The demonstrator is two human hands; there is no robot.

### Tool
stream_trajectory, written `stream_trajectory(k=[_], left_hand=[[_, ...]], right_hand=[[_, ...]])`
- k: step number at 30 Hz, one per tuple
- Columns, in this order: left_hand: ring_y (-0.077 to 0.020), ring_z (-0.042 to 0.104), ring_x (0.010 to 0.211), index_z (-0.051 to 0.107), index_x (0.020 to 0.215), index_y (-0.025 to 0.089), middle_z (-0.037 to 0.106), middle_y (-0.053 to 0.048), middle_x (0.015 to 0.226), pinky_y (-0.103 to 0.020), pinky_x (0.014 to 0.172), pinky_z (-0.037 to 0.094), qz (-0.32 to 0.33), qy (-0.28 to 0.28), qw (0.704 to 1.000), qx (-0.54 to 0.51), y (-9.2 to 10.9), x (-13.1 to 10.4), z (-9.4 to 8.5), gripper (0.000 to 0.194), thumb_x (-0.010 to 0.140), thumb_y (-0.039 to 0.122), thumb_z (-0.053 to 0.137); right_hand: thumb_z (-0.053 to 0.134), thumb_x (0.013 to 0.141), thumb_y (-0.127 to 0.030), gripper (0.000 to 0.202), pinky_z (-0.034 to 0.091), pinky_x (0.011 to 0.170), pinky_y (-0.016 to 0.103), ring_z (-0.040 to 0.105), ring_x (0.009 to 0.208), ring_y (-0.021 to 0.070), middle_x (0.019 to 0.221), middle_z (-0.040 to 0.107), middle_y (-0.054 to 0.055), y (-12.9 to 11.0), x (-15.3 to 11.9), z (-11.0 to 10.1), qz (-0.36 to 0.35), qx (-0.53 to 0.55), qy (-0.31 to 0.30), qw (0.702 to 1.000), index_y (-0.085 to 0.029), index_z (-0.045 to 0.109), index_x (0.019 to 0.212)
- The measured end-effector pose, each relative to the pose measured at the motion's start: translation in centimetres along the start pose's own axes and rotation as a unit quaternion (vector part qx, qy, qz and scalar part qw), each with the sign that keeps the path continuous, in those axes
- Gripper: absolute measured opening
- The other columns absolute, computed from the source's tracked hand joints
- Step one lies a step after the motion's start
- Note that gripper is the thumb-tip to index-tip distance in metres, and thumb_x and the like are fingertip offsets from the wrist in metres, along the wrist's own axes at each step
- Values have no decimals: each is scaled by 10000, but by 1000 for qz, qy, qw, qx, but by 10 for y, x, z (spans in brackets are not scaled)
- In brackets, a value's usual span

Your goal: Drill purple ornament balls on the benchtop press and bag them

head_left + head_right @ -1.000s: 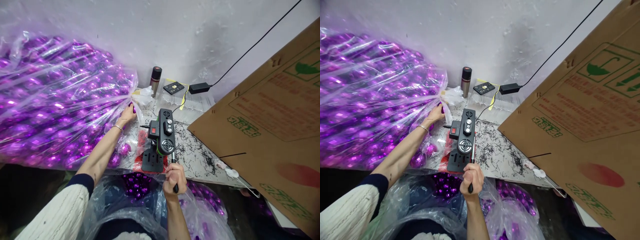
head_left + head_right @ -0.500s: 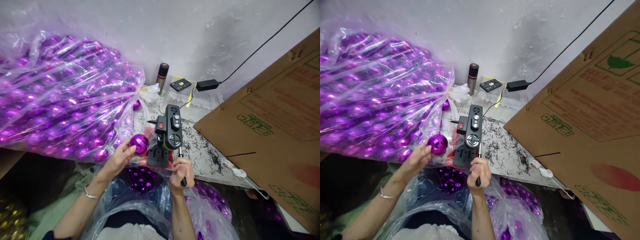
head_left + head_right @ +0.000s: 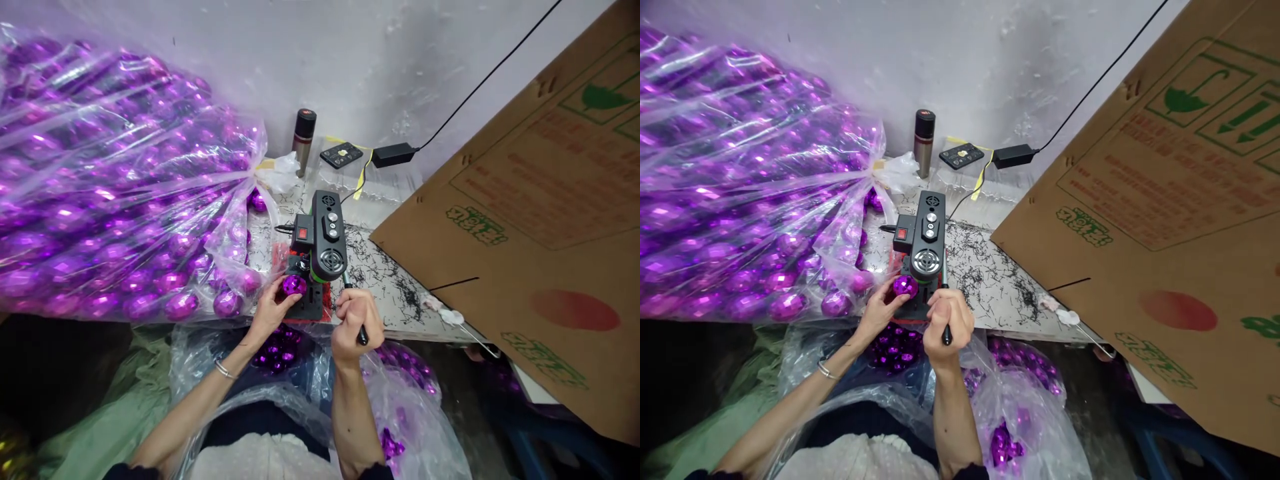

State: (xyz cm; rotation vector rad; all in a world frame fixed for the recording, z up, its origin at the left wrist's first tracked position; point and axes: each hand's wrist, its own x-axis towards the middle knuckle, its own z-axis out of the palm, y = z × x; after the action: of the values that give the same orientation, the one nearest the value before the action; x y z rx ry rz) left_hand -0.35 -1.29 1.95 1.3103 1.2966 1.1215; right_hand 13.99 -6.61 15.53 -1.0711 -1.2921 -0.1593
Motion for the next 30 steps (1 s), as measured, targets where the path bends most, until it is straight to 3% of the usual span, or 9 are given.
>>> stream_trajectory(k=[6,13,21,30], left_hand=[[-359,762,1234,753,1415,267,830,-114,1238,-535,1122,573,114,2,975,192,-8,2,7,601,874,435,955],[-384,760,1295,675,1454,231,797,-158,1368,-539,1115,606,215,-18,955,204,-14,5,20,648,902,451,932],[-373,763,1309,651,1465,236,786,-152,1386,-557,1135,610,234,-28,959,159,-19,5,22,606,952,464,880],[-368,776,1281,667,1437,237,799,-147,1356,-551,1111,630,223,-31,961,158,-12,2,22,578,953,474,876]], right_hand=[[472,1110,-137,391,445,596,302,629,637,138,633,539,-47,1,-5,-1,-5,-6,-6,1000,-247,524,739],[487,1100,-157,371,460,596,316,633,641,153,653,569,-32,3,-10,-4,5,-7,-9,1000,-248,556,747],[435,1127,-198,379,519,666,320,635,654,139,747,649,-17,23,-42,0,-4,3,-4,1000,-240,581,780],[400,1152,-248,404,540,710,356,602,607,138,707,612,-35,40,-60,6,-21,10,28,999,-250,544,774]])
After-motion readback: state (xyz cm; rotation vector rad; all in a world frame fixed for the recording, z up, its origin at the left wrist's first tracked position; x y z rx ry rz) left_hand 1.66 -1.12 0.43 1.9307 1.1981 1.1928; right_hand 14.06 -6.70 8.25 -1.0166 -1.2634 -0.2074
